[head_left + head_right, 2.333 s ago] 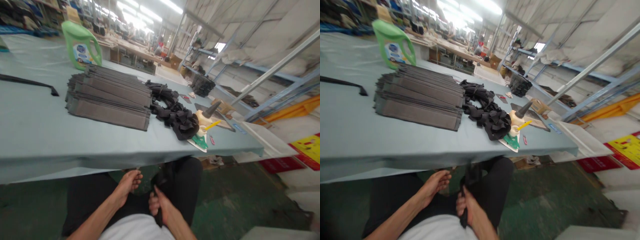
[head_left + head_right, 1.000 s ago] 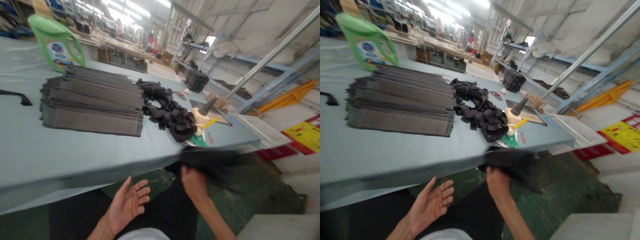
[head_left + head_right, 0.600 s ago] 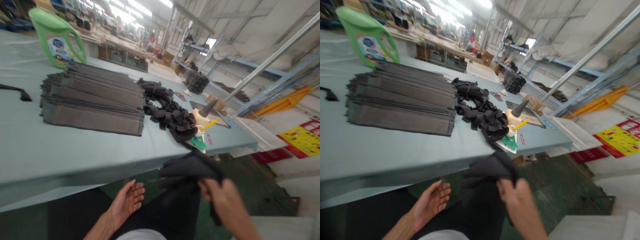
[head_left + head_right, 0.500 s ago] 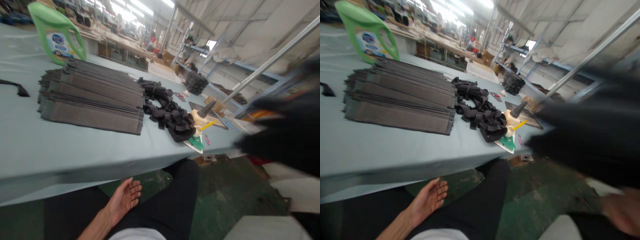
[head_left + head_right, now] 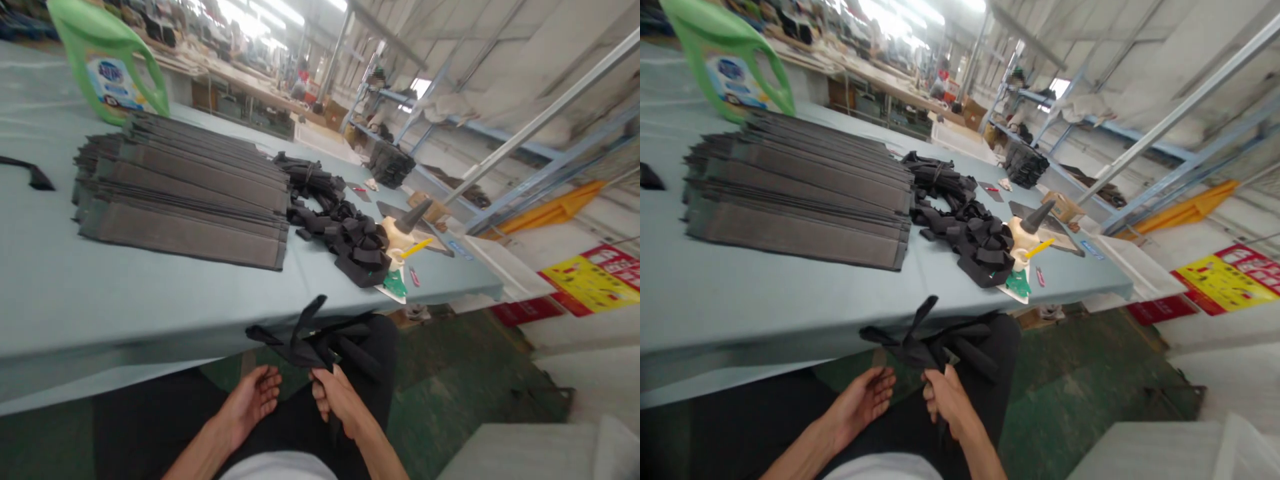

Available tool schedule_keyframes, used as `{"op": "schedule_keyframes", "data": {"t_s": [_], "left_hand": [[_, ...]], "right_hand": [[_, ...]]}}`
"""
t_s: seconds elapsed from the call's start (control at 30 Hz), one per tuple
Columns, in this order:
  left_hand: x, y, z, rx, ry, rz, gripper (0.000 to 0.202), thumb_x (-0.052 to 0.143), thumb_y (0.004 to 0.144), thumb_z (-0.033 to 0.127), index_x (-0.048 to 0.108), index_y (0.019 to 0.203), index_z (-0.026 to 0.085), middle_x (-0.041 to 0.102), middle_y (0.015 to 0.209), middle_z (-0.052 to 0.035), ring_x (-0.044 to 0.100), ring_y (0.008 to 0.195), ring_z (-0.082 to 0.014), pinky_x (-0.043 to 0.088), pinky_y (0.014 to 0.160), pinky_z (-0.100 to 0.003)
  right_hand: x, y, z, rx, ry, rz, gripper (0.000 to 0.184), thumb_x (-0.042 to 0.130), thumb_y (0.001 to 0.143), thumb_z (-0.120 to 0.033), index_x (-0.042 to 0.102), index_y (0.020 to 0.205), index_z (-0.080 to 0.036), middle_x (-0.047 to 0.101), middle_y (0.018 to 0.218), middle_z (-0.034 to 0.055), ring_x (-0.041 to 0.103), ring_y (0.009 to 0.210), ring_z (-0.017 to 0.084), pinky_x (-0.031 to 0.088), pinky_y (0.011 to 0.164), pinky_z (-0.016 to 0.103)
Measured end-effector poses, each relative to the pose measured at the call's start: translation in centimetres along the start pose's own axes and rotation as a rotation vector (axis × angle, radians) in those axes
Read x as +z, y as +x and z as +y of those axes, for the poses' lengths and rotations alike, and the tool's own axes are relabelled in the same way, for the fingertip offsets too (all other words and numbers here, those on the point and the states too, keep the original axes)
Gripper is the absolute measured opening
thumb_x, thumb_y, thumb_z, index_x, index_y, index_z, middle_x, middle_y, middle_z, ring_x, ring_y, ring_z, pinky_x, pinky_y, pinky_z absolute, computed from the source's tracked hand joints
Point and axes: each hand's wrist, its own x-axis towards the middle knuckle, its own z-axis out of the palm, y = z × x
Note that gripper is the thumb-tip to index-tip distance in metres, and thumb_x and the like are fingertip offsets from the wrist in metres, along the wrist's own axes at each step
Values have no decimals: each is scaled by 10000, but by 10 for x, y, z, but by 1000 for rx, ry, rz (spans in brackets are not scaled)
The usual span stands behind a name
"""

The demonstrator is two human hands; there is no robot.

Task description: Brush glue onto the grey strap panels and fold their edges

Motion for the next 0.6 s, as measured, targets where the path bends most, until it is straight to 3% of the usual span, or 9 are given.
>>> {"op": "schedule_keyframes", "data": {"t_s": [0.17,0.27,0.33,0.4,0.5,0.6], "left_hand": [[14,-18,-8,39,223,-223,209,784,799,338,731,892,158,745,829,-45,641,708,-158,458,615,-243],[23,-40,-7,51,335,-402,249,855,728,273,783,935,153,779,946,-67,672,927,-207,482,794,-273],[32,-52,-4,51,356,-507,309,879,692,256,795,976,169,783,1010,-68,675,1031,-250,477,930,-329],[40,-58,0,52,346,-578,390,895,659,270,793,1024,181,781,1064,-80,683,1064,-292,474,999,-398],[44,-59,4,69,311,-583,493,892,652,337,781,1102,168,759,1197,-139,678,1124,-346,501,992,-439],[31,-51,4,104,263,-414,432,818,738,429,781,1067,151,744,1244,-162,664,1172,-358,517,979,-428]], "right_hand": [[-8,-26,-2,76,220,-188,515,731,732,-637,498,919,-218,369,580,-134,222,421,36,226,402,186],[-8,-36,-3,113,309,-274,621,809,635,-680,511,923,-217,344,575,-141,195,419,33,218,392,185],[-8,-40,-4,140,384,-372,624,818,656,-690,543,943,-208,340,575,-138,208,411,36,239,393,187],[-10,-43,-7,164,471,-466,548,780,768,-664,576,976,-200,367,586,-126,266,409,41,282,415,181],[-16,-49,-14,213,562,-505,412,712,916,-578,610,1019,-192,457,627,-97,399,446,51,367,472,172],[-23,-56,-16,236,616,-481,356,682,975,-514,636,1072,-175,585,752,-44,543,559,78,475,543,199]]}}
